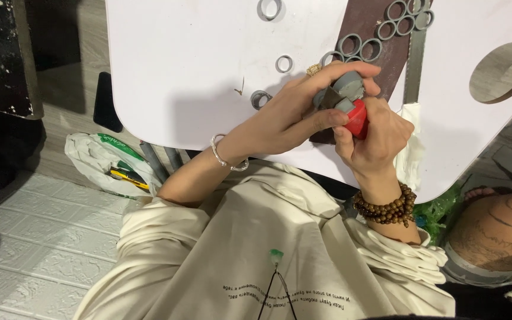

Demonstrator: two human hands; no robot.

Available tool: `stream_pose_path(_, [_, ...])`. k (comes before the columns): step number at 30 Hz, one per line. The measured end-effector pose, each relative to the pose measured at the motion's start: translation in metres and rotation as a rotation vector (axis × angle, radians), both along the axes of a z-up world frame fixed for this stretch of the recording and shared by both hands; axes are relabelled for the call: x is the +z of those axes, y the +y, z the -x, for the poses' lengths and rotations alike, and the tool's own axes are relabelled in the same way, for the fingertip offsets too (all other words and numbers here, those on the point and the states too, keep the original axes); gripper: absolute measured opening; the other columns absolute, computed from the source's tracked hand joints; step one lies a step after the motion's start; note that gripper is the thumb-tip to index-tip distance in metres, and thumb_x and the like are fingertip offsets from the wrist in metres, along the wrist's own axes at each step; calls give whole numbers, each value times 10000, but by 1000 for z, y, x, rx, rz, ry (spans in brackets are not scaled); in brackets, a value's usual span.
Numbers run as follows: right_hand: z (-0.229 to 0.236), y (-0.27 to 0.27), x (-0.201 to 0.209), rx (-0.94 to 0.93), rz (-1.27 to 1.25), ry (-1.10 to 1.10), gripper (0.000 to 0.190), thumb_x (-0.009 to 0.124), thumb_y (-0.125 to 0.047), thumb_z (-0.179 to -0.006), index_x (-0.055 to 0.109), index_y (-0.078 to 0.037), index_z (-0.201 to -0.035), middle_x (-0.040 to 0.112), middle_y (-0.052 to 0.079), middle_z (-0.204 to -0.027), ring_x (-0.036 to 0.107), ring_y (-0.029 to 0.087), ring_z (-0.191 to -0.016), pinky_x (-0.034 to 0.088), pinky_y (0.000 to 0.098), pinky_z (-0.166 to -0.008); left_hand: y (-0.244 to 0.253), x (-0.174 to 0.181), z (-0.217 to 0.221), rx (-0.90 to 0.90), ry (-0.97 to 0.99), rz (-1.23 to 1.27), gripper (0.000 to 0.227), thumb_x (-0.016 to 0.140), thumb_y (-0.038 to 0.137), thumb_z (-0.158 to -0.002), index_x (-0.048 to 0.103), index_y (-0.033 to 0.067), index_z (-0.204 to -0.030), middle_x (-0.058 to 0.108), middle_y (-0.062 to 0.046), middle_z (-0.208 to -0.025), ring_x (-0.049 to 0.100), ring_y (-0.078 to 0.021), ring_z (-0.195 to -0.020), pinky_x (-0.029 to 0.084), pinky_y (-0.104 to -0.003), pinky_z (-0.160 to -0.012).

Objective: Trimming and cleaning the edges of small grey plastic rings using a utility knife on a small table.

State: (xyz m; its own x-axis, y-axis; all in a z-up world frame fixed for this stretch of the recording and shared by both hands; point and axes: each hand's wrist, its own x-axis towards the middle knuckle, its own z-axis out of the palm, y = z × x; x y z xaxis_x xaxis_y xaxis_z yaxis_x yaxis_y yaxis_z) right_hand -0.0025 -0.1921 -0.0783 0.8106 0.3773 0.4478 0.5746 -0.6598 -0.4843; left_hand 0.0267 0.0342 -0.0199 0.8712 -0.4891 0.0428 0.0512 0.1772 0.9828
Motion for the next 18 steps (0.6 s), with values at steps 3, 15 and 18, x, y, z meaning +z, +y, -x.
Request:
stream_pose_path(3, [-2,3,7,-12,14,-1,487,484,-373,-1137,609,77,-1001,571,141,-763,508,269,-578,346,373,-524,-3,-6,1,54,-66,-77,478,435,505,-1199,413,203,-1568,704,-28,-1434,768,-198,-1294,618,-329,-1137])
stream_pose_path(15, [-2,6,17,-39,102,-6,496,484,-402,-1147,619,59,-1022,527,108,-761,491,247,-592,343,366,-523,-8,-1,1,172,-164,-173,403,464,387,-1181,536,98,-1452,798,-4,-1112,495,-138,-684,499,-257,-771])
stream_pose_path(18, [-3,6,17,-39,97,-40,498,484,-401,-1154,626,72,-1089,559,120,-766,532,261,-597,389,365,-527,-9,-1,2,208,-168,-169,398,449,403,-1186,543,117,-1446,819,-11,-1236,512,-117,-652,536,-238,-731])
